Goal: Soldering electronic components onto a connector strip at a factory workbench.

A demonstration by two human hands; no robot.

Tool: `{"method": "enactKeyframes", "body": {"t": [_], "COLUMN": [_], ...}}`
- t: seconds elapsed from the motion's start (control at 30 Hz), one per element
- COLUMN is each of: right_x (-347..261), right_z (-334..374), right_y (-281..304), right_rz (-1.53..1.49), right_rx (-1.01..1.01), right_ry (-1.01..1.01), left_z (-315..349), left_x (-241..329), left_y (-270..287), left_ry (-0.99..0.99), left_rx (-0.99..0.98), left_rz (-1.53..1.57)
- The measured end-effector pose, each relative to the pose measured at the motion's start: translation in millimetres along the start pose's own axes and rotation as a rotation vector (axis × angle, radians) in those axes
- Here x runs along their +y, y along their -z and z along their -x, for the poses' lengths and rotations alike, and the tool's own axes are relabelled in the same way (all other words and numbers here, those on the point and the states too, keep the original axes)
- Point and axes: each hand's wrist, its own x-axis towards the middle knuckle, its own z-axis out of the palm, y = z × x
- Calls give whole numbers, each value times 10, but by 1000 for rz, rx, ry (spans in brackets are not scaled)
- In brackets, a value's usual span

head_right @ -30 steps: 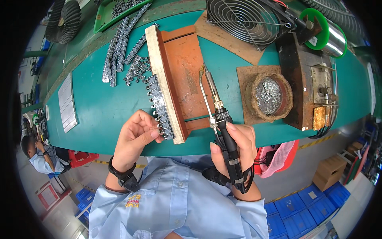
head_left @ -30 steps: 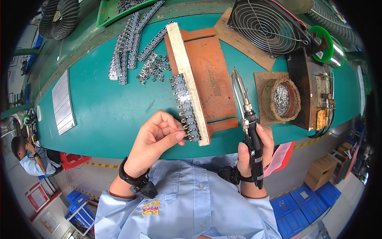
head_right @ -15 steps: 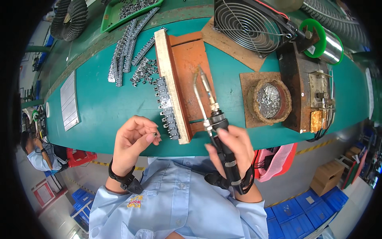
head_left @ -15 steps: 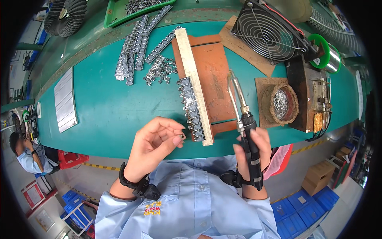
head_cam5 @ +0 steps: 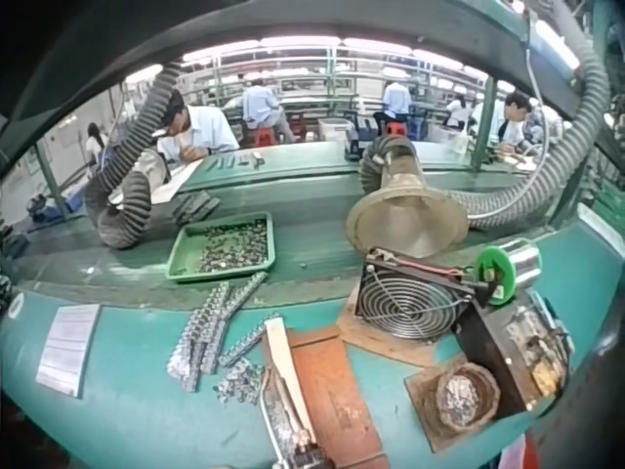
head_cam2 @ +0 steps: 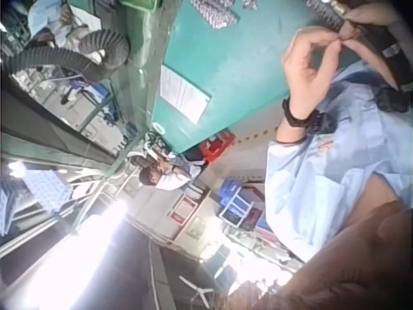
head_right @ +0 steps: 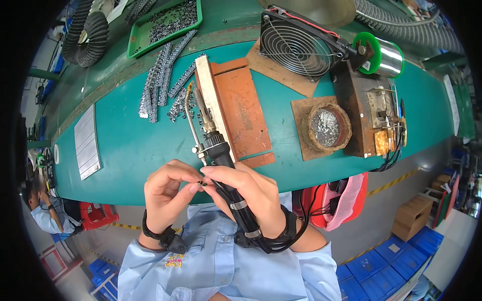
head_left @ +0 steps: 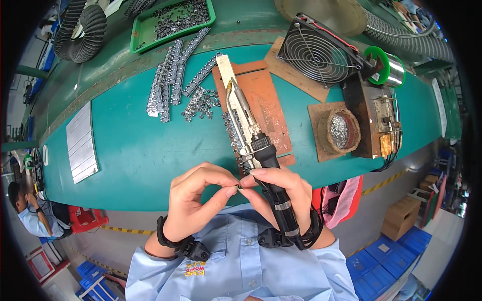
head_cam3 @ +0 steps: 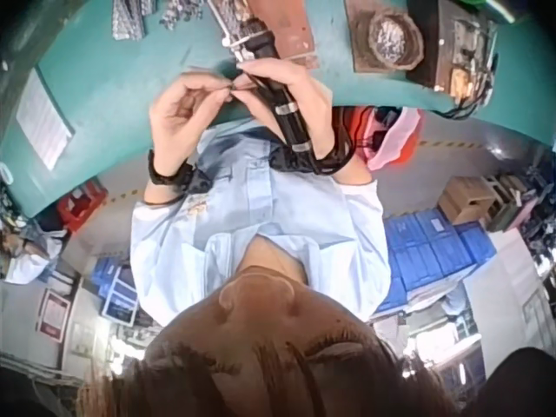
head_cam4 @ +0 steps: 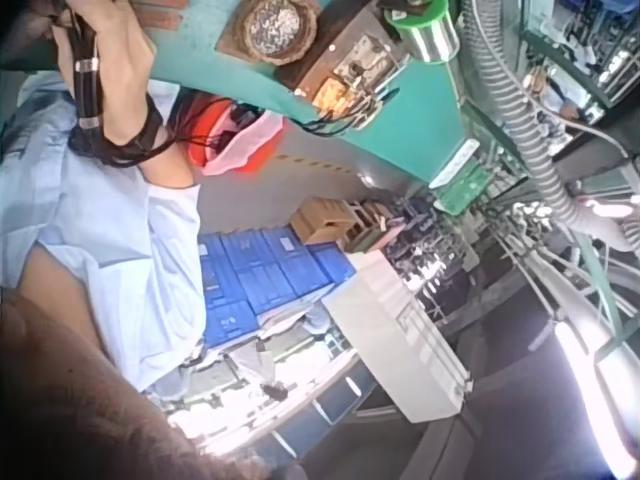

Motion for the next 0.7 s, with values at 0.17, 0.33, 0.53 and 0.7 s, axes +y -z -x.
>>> {"method": "enactKeyframes", "body": {"t": [0.17,0.33,0.53,0.7], "right_x": [18,36,60,68], "right_z": [1,14,36,48], "right_y": [-49,-88,-69,-55], "right_rz": [-52,-61,-43,-27], "right_rx": [76,95,119,127], "right_ry": [63,96,95,100], "left_z": [8,43,10,14], "left_x": [14,1,32,-23], "left_y": [17,26,0,-43], "left_ry": [15,54,58,124], "left_rx": [2,16,2,26], "left_rz": [67,90,103,322]}}
